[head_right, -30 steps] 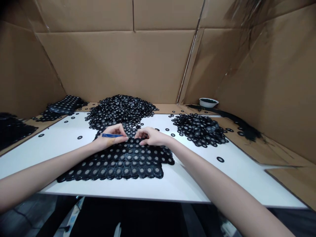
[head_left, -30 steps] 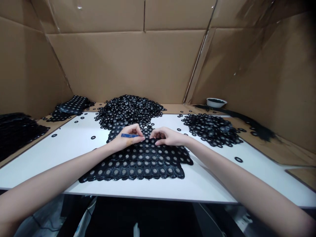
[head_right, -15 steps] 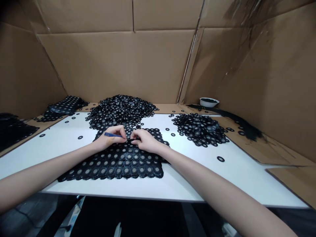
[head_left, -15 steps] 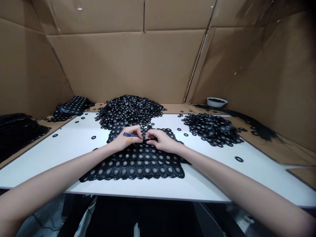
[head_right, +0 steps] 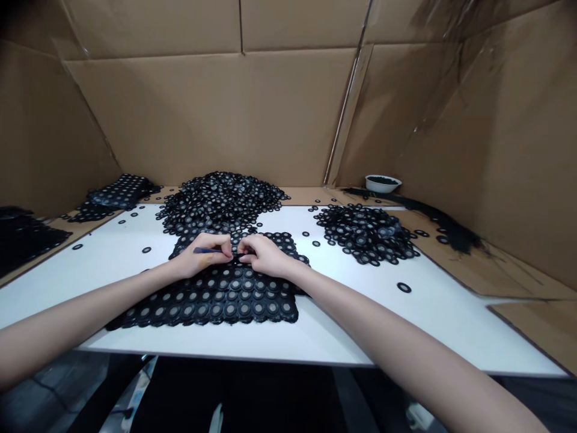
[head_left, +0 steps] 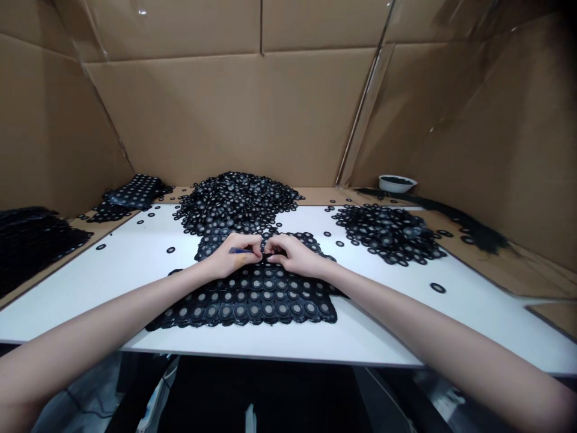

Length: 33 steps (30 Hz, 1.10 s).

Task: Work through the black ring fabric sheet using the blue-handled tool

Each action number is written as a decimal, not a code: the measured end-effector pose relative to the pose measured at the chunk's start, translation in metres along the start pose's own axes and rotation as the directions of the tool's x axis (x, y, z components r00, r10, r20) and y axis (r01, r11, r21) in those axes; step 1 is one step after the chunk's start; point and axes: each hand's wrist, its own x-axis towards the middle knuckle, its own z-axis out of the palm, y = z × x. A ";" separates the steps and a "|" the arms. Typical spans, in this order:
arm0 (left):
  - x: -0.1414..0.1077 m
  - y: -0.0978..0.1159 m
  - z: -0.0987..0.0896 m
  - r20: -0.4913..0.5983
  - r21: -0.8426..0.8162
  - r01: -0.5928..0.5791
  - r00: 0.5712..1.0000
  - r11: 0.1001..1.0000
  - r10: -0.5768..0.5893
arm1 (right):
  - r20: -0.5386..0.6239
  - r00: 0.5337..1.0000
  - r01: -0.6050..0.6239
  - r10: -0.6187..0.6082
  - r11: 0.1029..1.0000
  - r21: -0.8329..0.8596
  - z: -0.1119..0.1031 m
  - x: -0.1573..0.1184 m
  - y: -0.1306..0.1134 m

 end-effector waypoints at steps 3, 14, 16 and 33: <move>0.001 -0.001 0.001 0.003 0.025 -0.013 1.000 1.000 0.013 | -0.015 1.000 0.006 -0.006 1.000 0.005 0.001 0.000 0.001; 0.004 0.003 0.005 0.037 -0.007 -0.019 0.999 1.000 0.019 | -0.037 0.999 0.033 -0.031 0.999 0.043 0.002 -0.001 0.001; 0.004 0.001 0.005 0.023 0.006 -0.008 1.000 1.000 0.008 | -0.025 0.999 0.023 -0.021 0.998 0.056 0.000 -0.001 0.000; 0.000 0.000 0.002 0.016 0.011 0.006 1.000 1.000 -0.006 | 0.003 0.999 0.040 -0.041 0.988 0.147 -0.001 0.001 0.008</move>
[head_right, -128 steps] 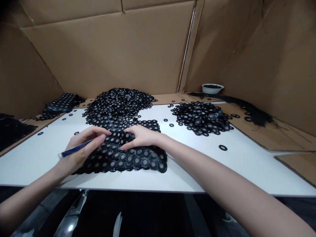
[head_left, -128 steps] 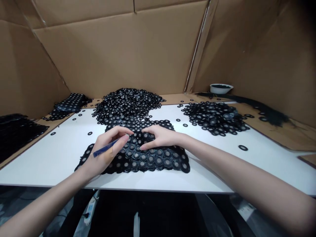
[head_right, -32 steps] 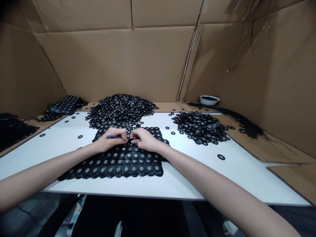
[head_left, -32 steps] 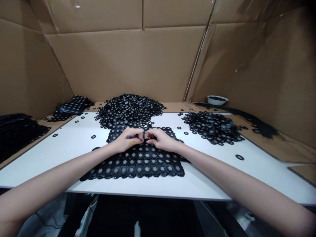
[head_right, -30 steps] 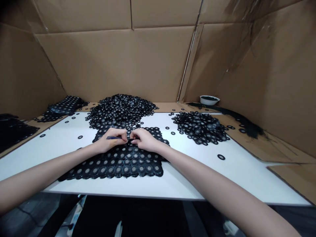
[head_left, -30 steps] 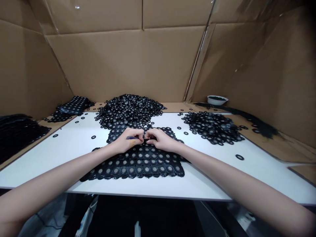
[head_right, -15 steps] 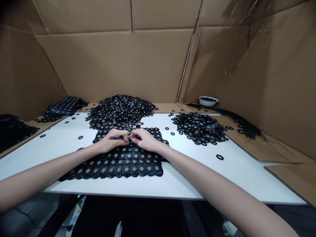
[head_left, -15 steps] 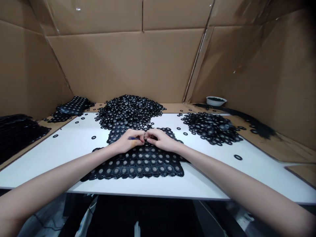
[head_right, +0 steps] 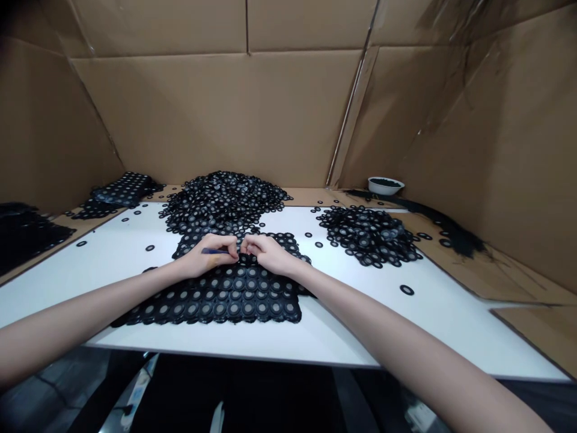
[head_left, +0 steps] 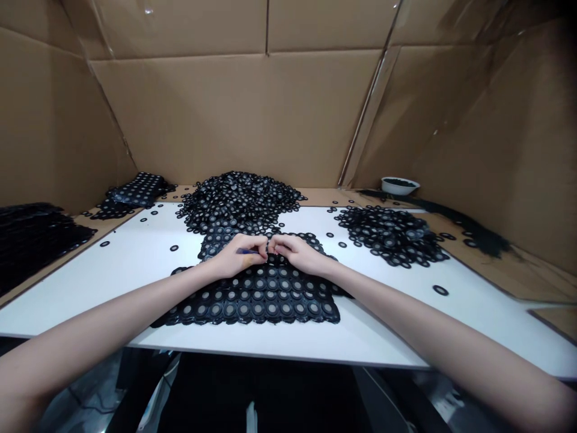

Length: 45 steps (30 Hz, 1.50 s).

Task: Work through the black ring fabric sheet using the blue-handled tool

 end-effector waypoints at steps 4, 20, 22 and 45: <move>-0.001 0.000 0.001 -0.003 -0.007 -0.015 1.000 1.000 0.015 | 0.008 1.000 0.008 -0.008 1.000 0.016 0.001 0.001 0.000; 0.002 0.005 0.000 -0.172 -0.212 0.023 0.983 0.977 -0.061 | -0.008 1.000 -0.030 0.030 0.999 0.022 -0.003 -0.001 -0.003; 0.004 0.006 0.004 -0.118 -0.216 -0.001 0.993 0.976 -0.025 | -0.025 0.999 -0.024 0.025 0.999 0.028 -0.002 -0.001 -0.001; 0.008 0.002 0.012 -0.022 -0.141 -0.027 0.999 0.990 0.024 | -0.037 0.999 0.018 -0.015 0.998 0.061 0.001 -0.001 0.002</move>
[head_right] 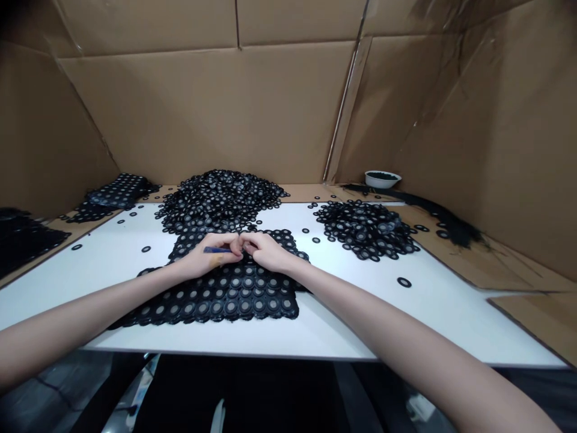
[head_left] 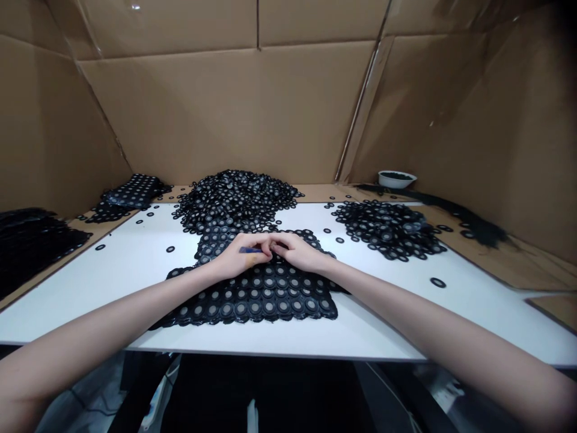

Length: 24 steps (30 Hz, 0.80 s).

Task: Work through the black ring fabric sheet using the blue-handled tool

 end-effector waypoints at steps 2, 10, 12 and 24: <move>0.000 0.001 0.000 0.009 0.020 -0.004 1.000 1.000 0.004 | 0.002 1.000 -0.002 0.002 1.000 0.003 0.000 0.000 0.000; 0.000 0.004 0.001 0.008 0.135 -0.049 0.999 0.990 0.048 | 0.002 1.000 -0.006 0.006 1.000 -0.028 0.001 0.000 0.000; -0.001 0.005 0.003 0.007 0.165 -0.066 0.998 0.984 0.065 | -0.006 1.000 0.007 -0.007 0.999 -0.037 0.001 0.000 0.002; -0.002 0.006 0.004 0.009 0.151 -0.068 0.998 0.986 0.068 | -0.011 1.000 -0.005 0.004 0.997 -0.070 0.000 -0.001 0.000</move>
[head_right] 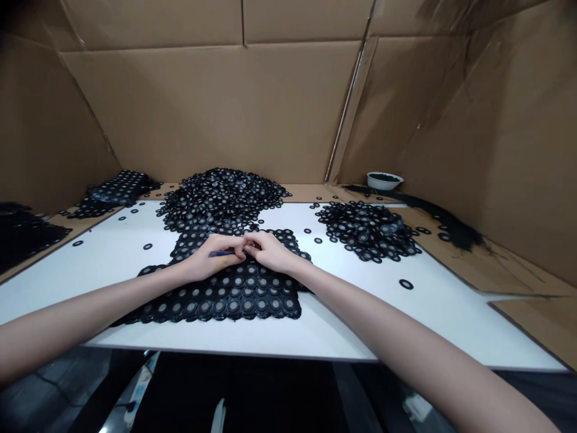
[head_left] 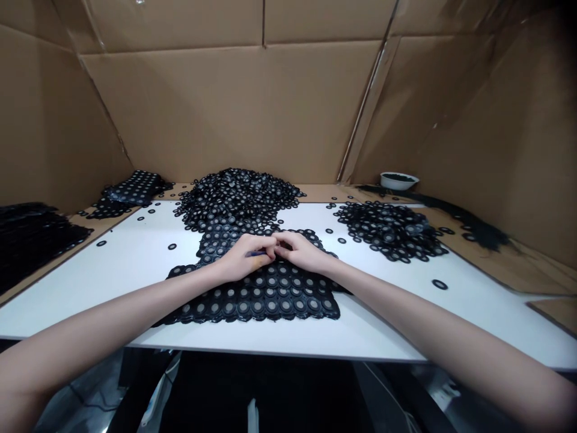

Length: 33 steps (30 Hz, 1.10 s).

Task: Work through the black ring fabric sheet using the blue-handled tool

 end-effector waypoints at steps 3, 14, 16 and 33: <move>0.000 0.001 -0.001 -0.008 -0.037 0.018 1.000 0.999 -0.019 | -0.015 1.000 -0.013 0.013 1.000 0.001 0.001 0.000 0.000; 0.000 -0.002 0.000 0.039 0.044 0.009 0.999 0.999 -0.010 | 0.000 1.000 -0.024 0.024 0.997 0.075 -0.002 -0.001 -0.003; -0.001 -0.002 0.000 0.033 0.040 0.009 0.999 0.999 -0.010 | -0.002 1.000 -0.025 0.025 0.997 0.077 -0.002 -0.001 -0.004; -0.004 0.004 -0.006 -0.131 -0.272 0.164 0.970 0.948 -0.205 | 0.077 0.996 -0.043 0.037 0.995 0.086 -0.010 -0.002 -0.002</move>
